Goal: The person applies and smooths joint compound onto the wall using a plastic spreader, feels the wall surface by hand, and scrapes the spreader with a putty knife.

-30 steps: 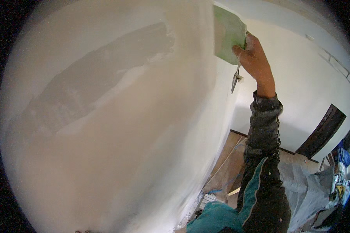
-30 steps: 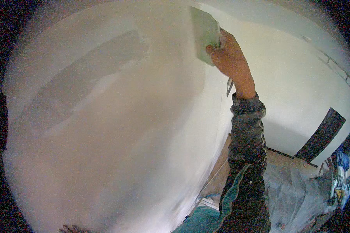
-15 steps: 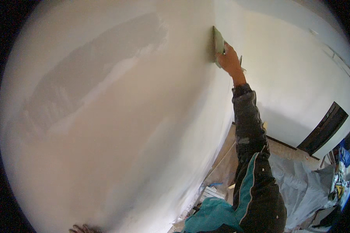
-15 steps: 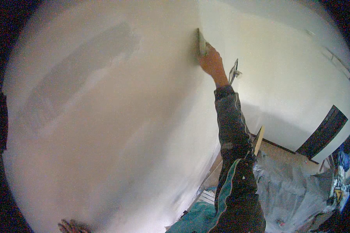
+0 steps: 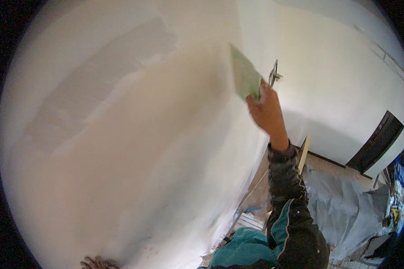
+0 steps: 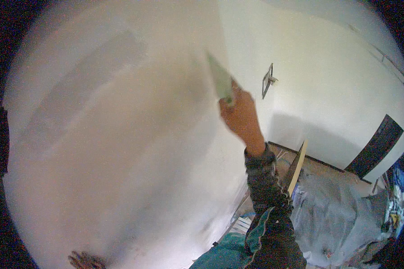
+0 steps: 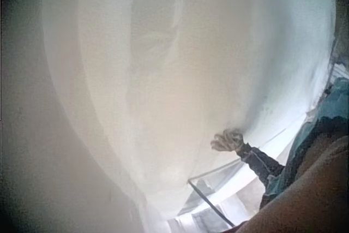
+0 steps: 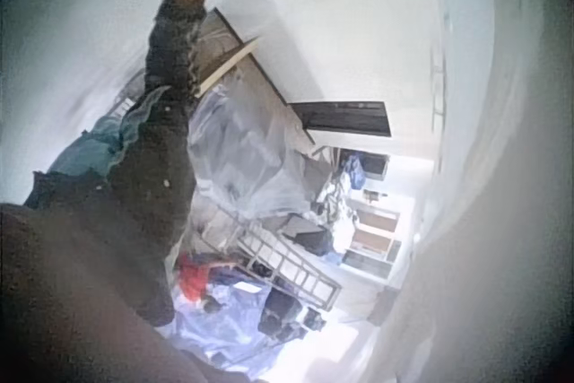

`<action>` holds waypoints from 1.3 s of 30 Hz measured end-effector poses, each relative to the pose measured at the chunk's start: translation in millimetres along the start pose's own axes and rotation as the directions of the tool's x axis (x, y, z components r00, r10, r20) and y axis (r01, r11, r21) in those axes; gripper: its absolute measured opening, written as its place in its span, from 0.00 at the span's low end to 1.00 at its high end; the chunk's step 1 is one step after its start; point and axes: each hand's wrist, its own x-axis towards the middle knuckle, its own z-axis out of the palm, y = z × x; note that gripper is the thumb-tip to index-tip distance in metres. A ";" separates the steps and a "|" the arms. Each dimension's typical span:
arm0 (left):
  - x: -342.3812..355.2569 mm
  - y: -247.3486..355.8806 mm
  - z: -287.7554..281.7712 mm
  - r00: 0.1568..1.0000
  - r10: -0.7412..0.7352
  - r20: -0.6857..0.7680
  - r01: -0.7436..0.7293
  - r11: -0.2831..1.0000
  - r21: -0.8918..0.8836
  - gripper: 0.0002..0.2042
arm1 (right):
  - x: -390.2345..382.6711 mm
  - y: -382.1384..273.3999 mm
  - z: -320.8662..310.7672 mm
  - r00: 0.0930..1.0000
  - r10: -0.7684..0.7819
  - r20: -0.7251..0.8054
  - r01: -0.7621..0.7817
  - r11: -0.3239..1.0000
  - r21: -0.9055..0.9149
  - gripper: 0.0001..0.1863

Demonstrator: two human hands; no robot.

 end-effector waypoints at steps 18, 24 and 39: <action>-1.8 8.6 -7.9 1.000 -0.005 -0.014 0.005 1.000 0.002 0.12 | -70.4 4.0 35.3 0.948 0.158 0.277 -0.145 0.987 -0.068 0.28; 5.5 11.7 -7.7 1.000 0.005 0.026 -0.006 0.997 0.073 0.11 | -93.5 9.5 -30.0 0.929 0.231 0.288 -0.354 0.779 0.518 0.19; 18.5 38.6 -73.9 0.980 0.078 -0.183 -0.103 0.985 -0.135 0.13 | -86.2 -10.9 -65.1 0.917 0.392 0.070 -0.024 -0.122 0.992 0.20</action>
